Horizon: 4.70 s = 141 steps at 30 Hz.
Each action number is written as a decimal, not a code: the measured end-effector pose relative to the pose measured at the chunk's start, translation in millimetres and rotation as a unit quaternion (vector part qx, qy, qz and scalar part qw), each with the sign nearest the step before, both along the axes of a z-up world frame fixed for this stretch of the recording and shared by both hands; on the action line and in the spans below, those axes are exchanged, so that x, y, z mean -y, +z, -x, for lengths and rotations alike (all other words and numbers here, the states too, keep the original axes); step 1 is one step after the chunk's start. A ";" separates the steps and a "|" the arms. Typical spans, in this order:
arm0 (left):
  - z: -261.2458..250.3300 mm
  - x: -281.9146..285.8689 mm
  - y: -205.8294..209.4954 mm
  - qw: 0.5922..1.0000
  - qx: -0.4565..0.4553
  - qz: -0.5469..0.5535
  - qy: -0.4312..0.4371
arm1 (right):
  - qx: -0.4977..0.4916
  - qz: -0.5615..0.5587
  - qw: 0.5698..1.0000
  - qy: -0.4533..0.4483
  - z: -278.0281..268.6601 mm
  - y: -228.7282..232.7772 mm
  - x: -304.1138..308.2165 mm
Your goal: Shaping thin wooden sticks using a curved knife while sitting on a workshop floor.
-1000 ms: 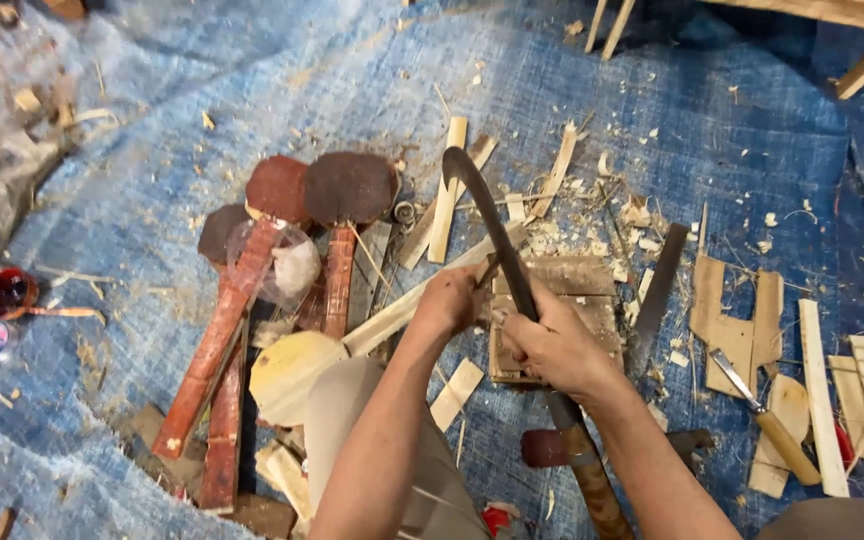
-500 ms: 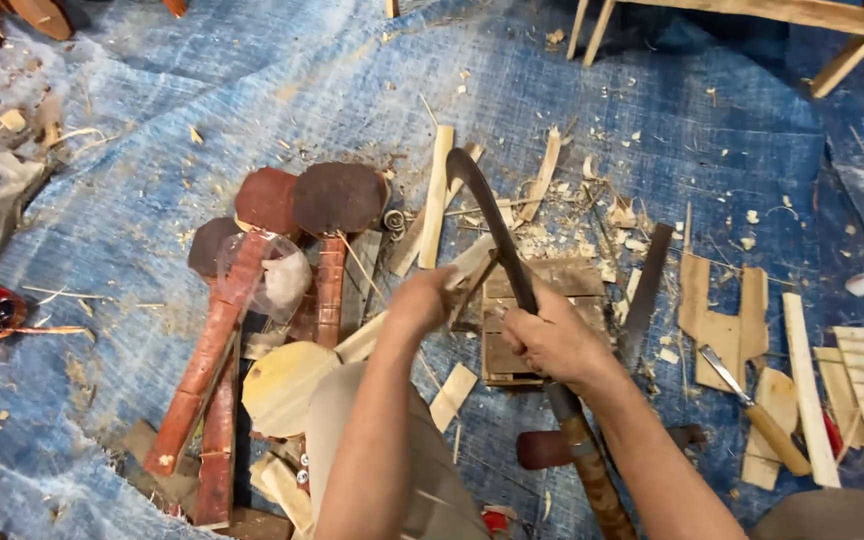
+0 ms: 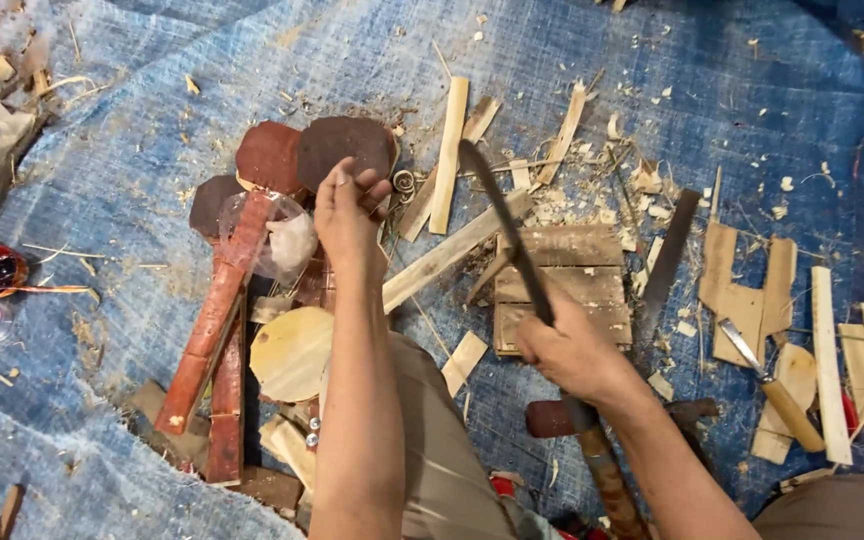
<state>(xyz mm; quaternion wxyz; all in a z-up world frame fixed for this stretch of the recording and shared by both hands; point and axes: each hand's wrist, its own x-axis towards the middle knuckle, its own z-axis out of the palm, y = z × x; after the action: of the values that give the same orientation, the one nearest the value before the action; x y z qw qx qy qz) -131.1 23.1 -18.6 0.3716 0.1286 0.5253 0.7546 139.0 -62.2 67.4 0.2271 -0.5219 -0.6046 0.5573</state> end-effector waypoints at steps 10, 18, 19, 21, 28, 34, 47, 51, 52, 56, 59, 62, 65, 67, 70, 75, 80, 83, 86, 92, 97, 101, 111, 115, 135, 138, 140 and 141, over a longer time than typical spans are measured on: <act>4.6 5.6 10.0 0.984 0.174 -0.023 0.028 | -0.111 0.006 0.994 -0.016 -12.8 38.0 8.8; 3.8 4.9 3.0 0.971 0.217 -0.087 0.045 | 0.038 0.104 0.994 0.025 8.1 -24.4 -12.9; 0.3 4.2 6.1 0.971 0.217 -0.088 0.045 | 0.038 0.103 0.994 0.025 9.6 -15.1 -16.2; -4.7 9.1 12.6 0.971 0.223 -0.076 0.051 | 0.085 0.153 0.984 0.021 13.8 1.5 -16.5; -11.9 13.2 25.9 0.976 0.204 -0.063 0.033 | 0.181 -0.019 0.983 0.029 -16.3 -24.5 0.5; -12.7 11.5 23.2 0.980 0.187 -0.066 0.013 | 0.241 0.082 0.967 0.028 -34.1 -32.4 46.5; -12.6 -5.8 11.7 0.982 0.185 -0.043 0.020 | 0.183 0.079 0.980 0.020 -39.7 -43.4 51.1; -10.8 -10.5 -0.4 0.981 0.191 -0.029 0.025 | 0.177 0.052 0.983 0.011 -36.4 -89.8 42.4; -12.1 -10.2 -2.0 0.981 0.190 -0.029 0.025 | 0.176 0.052 0.983 0.011 -39.3 -91.9 38.6; -15.8 -4.4 -0.1 0.981 0.191 -0.035 0.019 | 0.109 0.074 0.990 -0.048 -53.2 -85.8 38.0; -8.2 -10.8 -4.3 0.981 0.191 -0.042 0.018 | 0.100 0.062 0.991 -0.071 -60.0 -47.7 48.9; -4.3 -7.4 -10.3 0.981 0.190 -0.038 0.022 | 0.124 0.069 0.987 -0.070 -57.5 -17.8 64.3; -3.9 -12.4 -9.4 0.981 0.191 -0.031 0.023 | 0.146 0.062 0.987 -0.003 -44.9 -102.8 55.2; -5.7 -13.7 -13.5 0.980 0.197 -0.030 0.022 | 0.152 0.047 0.986 0.052 -40.4 -148.4 48.3; -9.2 -16.4 -17.2 0.980 0.199 -0.021 0.016 | 0.174 0.088 0.978 0.077 -38.1 -144.0 43.6; -17.0 -12.7 -5.2 0.980 0.195 -0.028 0.024 | 0.065 0.088 0.994 -0.009 -49.8 -108.8 50.2; -11.7 -7.3 -1.4 0.978 0.199 -0.055 0.037 | 0.145 0.135 0.980 -0.018 -44.9 -7.7 51.2; -14.7 -5.6 7.5 0.973 0.212 -0.074 0.049 | 0.241 0.129 0.961 0.041 -25.8 -118.3 42.2; -19.0 -8.8 5.9 0.971 0.220 -0.080 0.044 | 0.267 0.069 0.958 0.080 -20.1 -183.5 42.5; -23.4 -6.9 7.2 0.970 0.225 -0.094 0.021 | 0.226 0.097 0.967 0.067 -23.4 -119.4 41.8; -16.7 -1.8 10.5 0.973 0.216 -0.079 0.028 | 0.170 0.214 0.962 0.028 -60.6 -118.9 80.7; -16.9 -4.0 7.8 0.975 0.203 -0.083 0.025 | 0.187 0.137 0.972 -0.034 -71.0 -87.4 88.9; -8.4 -15.4 -11.3 0.981 0.184 -0.050 0.021 | 0.220 0.174 0.960 -0.004 -68.5 -213.4 98.1; -17.4 -12.5 -8.0 0.981 0.187 -0.051 0.017 | 0.199 0.166 0.966 -0.026 -76.7 -215.8 97.3; -53.2 32.3 58.0 0.692 -0.127 -0.318 -0.636 | 0.172 0.158 0.972 0.031 -73.0 -163.1 112.7; -93.4 54.3 79.6 0.666 -0.303 -0.184 -0.656 | 0.190 0.158 0.969 0.020 -75.9 -141.1 100.4; -128.2 57.0 75.0 0.673 -0.429 -0.213 -0.564 | 0.194 0.172 0.966 0.018 -75.8 -127.8 97.6; -144.5 60.0 71.7 0.665 -0.544 -0.234 -0.455 | 0.198 0.187 0.962 0.021 -75.2 -121.7 97.1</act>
<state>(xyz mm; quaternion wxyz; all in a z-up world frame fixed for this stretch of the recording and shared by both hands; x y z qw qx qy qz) 13.4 -36.9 53.1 0.2747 0.8217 0.3165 0.3862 214.2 -159.3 -54.3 -0.0104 -0.6425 -0.5334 0.5501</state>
